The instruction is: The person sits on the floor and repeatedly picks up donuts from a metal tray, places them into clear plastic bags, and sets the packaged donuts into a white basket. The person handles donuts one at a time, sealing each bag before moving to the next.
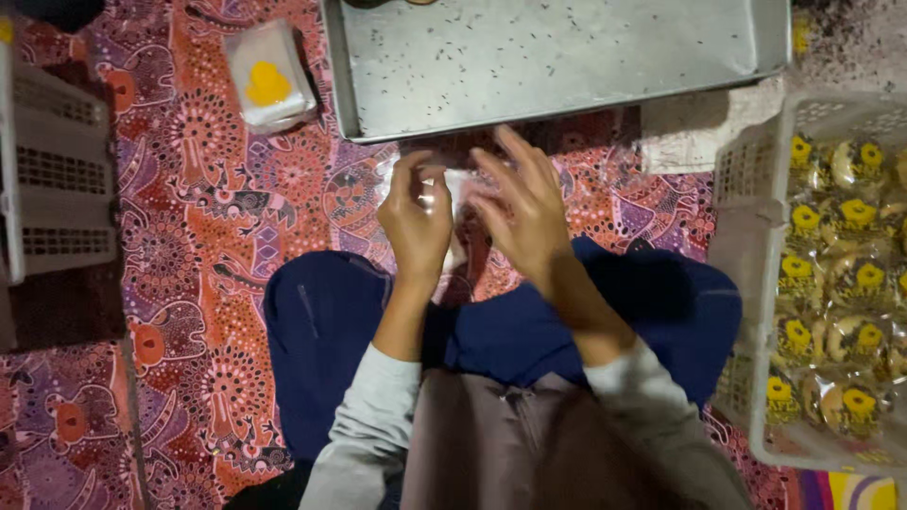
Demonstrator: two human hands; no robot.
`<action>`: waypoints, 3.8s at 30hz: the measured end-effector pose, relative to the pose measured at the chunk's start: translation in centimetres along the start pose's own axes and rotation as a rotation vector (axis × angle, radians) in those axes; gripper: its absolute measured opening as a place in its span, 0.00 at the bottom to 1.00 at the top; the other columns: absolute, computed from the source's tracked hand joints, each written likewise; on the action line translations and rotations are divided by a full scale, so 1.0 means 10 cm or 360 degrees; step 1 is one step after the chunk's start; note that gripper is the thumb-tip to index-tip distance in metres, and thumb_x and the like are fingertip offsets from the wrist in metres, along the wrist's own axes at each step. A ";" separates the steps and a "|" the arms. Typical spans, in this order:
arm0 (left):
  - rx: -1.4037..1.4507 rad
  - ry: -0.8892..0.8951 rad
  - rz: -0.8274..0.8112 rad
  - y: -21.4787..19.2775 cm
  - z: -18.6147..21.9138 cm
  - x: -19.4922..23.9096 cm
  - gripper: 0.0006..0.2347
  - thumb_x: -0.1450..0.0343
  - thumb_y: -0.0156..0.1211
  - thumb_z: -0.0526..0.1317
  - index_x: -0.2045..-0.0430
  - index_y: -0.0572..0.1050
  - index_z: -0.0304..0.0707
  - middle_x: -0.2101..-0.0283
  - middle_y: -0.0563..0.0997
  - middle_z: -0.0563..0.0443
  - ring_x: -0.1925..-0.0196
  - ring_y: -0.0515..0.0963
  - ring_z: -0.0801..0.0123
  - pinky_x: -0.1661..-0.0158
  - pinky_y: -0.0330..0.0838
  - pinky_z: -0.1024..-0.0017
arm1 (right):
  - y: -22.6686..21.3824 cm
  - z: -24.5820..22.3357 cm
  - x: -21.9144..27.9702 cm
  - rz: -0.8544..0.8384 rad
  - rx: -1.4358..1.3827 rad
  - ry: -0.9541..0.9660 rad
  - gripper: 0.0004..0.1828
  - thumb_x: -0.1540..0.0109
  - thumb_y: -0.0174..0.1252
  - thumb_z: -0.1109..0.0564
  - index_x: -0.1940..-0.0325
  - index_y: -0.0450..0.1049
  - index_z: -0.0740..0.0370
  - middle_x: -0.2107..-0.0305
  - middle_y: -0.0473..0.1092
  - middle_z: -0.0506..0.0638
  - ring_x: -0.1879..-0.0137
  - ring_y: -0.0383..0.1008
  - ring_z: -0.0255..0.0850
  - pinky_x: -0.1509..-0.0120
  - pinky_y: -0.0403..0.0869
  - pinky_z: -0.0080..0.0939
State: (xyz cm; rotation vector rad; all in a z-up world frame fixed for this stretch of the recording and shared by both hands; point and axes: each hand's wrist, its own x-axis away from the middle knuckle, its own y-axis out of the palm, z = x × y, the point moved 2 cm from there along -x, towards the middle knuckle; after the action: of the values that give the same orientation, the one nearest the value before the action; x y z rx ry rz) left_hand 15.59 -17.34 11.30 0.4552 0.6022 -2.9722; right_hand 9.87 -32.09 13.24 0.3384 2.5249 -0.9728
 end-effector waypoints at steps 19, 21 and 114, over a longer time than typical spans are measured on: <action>0.2494 -0.0572 0.0389 -0.25 -1.40 -1.42 0.14 0.24 0.58 0.29 0.46 0.71 0.45 0.55 0.79 0.52 0.55 0.78 0.68 0.36 0.70 0.48 | 1.08 0.73 -2.19 -0.0210 -0.0097 0.0458 0.21 0.32 0.66 0.44 0.63 0.77 0.67 0.77 0.72 0.56 0.69 0.72 0.45 0.62 0.69 0.48; 0.2584 -0.0644 0.0429 -0.35 -1.62 -1.47 0.11 0.25 0.58 0.33 0.48 0.73 0.46 0.58 0.79 0.52 0.58 0.79 0.67 0.38 0.70 0.47 | 1.41 0.98 -2.80 0.0095 0.0450 -0.0408 0.32 0.43 0.79 0.42 0.52 0.76 0.71 0.62 0.76 0.65 0.55 0.75 0.61 0.54 0.73 0.55; 0.0666 -0.0920 0.0338 -1.83 -1.33 1.26 0.05 0.21 0.55 0.35 0.65 0.75 0.32 0.76 0.71 0.59 0.79 0.64 0.85 0.78 0.57 0.82 | 2.11 -0.46 0.97 -0.0538 -0.1663 0.0872 0.10 0.30 0.50 0.65 0.47 0.73 0.71 0.53 0.74 0.53 0.46 0.78 0.38 0.40 0.78 0.37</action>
State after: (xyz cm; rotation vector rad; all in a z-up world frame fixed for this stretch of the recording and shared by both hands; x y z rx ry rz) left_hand 4.83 4.55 2.60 -0.3064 -0.1175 -2.8002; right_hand 7.60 -12.91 -0.44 -0.1813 3.2168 0.5143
